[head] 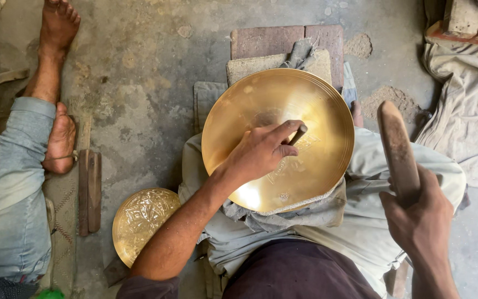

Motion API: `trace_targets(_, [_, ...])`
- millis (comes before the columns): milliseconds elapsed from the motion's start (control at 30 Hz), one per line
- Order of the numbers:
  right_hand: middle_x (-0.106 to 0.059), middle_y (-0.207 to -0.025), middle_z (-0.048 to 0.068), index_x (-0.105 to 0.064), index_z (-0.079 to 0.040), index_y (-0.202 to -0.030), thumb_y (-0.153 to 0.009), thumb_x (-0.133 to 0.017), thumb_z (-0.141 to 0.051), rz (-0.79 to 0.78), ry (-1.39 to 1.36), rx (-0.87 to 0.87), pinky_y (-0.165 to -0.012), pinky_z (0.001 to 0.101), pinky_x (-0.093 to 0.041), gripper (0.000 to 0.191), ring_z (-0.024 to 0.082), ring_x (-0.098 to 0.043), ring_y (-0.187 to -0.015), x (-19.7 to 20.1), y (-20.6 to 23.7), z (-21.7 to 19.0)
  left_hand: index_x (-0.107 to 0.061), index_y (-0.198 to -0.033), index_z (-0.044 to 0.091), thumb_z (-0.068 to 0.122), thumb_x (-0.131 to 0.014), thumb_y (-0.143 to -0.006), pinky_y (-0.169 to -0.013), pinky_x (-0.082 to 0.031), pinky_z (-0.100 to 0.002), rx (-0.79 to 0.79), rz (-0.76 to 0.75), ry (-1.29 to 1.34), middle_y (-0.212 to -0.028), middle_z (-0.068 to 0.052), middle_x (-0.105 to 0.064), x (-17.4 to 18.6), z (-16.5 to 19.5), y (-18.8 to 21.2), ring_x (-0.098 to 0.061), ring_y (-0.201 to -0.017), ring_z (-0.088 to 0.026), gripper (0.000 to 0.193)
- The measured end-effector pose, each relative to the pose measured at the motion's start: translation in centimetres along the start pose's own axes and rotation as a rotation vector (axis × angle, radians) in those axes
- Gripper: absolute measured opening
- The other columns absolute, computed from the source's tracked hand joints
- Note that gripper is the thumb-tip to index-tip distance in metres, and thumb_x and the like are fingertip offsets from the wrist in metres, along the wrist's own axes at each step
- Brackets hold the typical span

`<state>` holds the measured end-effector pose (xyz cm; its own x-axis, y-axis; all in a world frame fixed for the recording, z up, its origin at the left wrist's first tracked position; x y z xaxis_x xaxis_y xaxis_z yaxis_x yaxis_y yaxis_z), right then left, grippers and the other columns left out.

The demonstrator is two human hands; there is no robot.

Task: The person sits on the floor with a brass plate resting on their lap and engraves a floral pattern into it. They hold a small punch against the plate with one hand and strike it with a wooden mallet held in the other hand, repositioning the punch repeatedly to work across the design.

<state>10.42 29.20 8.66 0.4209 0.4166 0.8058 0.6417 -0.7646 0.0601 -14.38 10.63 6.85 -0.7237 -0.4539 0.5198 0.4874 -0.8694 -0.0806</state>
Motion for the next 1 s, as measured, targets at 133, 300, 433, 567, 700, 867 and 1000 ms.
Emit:
trace_targets(133, [-0.074, -0.104, 0.02, -0.064, 0.003, -0.131, -0.084, -0.079, -0.017, -0.008, 0.033, -0.082, -0.084, 0.0437, -0.055, 0.053, 0.03, -0.072, -0.091, 0.1, -0.7, 0.0, -0.058, -0.132, 0.015, 0.023, -0.074, -0.091, -0.071, -0.058, -0.042, -0.05, -0.024, -0.094, -0.104, -0.009, -0.075, -0.7, 0.3, -0.3, -0.077, -0.09, -0.025, 0.045])
trace_targets(300, [-0.075, -0.106, 0.014, -0.063, 0.002, -0.122, -0.082, -0.079, -0.017, -0.045, -0.171, -0.08, -0.083, 0.0399, -0.055, 0.046, 0.025, -0.072, -0.091, 0.0, -2.4, -1.9, -0.056, -0.133, 0.012, 0.022, -0.072, -0.093, -0.071, -0.057, -0.043, -0.019, -0.049, -0.091, -0.108, -0.009, -0.074, -0.8, 0.2, -0.4, -0.077, -0.092, -0.025, 0.043])
trace_targets(433, [-0.076, -0.103, 0.014, -0.065, -0.004, -0.126, -0.094, -0.073, -0.008, -0.02, 0.36, 0.195, -0.077, 0.041, -0.055, 0.033, 0.025, -0.071, -0.083, -0.2, -3.0, -4.7, -0.059, -0.129, 0.013, 0.024, -0.073, -0.094, -0.07, -0.056, -0.045, -0.014, -0.049, -0.123, -0.108, -0.009, -0.074, -0.8, 0.5, -0.3, -0.076, -0.093, -0.028, 0.039])
trace_targets(567, [-0.074, -0.111, 0.015, -0.056, 0.0, -0.126, -0.087, -0.068, -0.013, -0.026, -0.171, 0.127, -0.081, 0.0414, -0.057, 0.043, 0.027, -0.072, -0.094, 0.2, -3.6, -5.0, -0.059, -0.128, 0.012, 0.026, -0.072, -0.092, -0.069, -0.056, -0.045, 0.005, -0.051, -0.136, -0.108, -0.008, -0.074, -0.9, 0.6, -0.4, -0.075, -0.093, -0.029, 0.042])
trace_targets(700, [-0.074, -0.102, 0.019, -0.064, -0.005, -0.132, -0.094, -0.061, -0.005, -0.158, 0.414, 0.183, -0.07, 0.0474, -0.057, 0.038, 0.033, -0.072, -0.082, -0.6, -4.0, -4.7, -0.059, -0.128, 0.012, 0.025, -0.073, -0.092, -0.071, -0.056, -0.046, -0.007, -0.08, -0.173, -0.108, -0.009, -0.075, -1.1, 0.4, -0.7, -0.074, -0.094, -0.03, 0.041])
trace_targets(867, [-0.073, -0.109, 0.019, -0.059, -0.003, -0.133, -0.091, -0.057, -0.005, -0.153, 0.034, 0.078, -0.078, 0.0443, -0.059, 0.041, 0.031, -0.073, -0.088, -0.9, -3.4, -3.4, -0.059, -0.13, 0.013, 0.021, -0.071, -0.092, -0.074, -0.057, -0.045, 0.002, -0.091, -0.127, -0.109, -0.008, -0.075, -1.2, 0.2, -0.5, -0.076, -0.095, -0.027, 0.04])
trace_targets(1000, [-0.076, -0.106, 0.019, -0.064, -0.004, -0.129, -0.088, -0.07, -0.003, -0.09, 0.374, 0.198, -0.082, 0.0462, -0.056, 0.042, 0.032, -0.073, -0.091, -0.6, -3.3, -3.4, -0.059, -0.129, 0.013, 0.02, -0.072, -0.093, -0.072, -0.058, -0.044, -0.031, -0.091, -0.134, -0.11, -0.008, -0.074, -1.0, 0.5, -0.5, -0.076, -0.094, -0.026, 0.039])
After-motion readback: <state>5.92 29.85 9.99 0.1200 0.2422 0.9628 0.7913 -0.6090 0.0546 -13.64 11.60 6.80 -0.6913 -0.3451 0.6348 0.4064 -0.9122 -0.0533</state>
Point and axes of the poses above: each hand's wrist, its own y-axis away from the middle knuckle, its own x-axis out of the back of the hand, z = x × y, the point moved 5 cm from there along -y, towards the middle knuckle
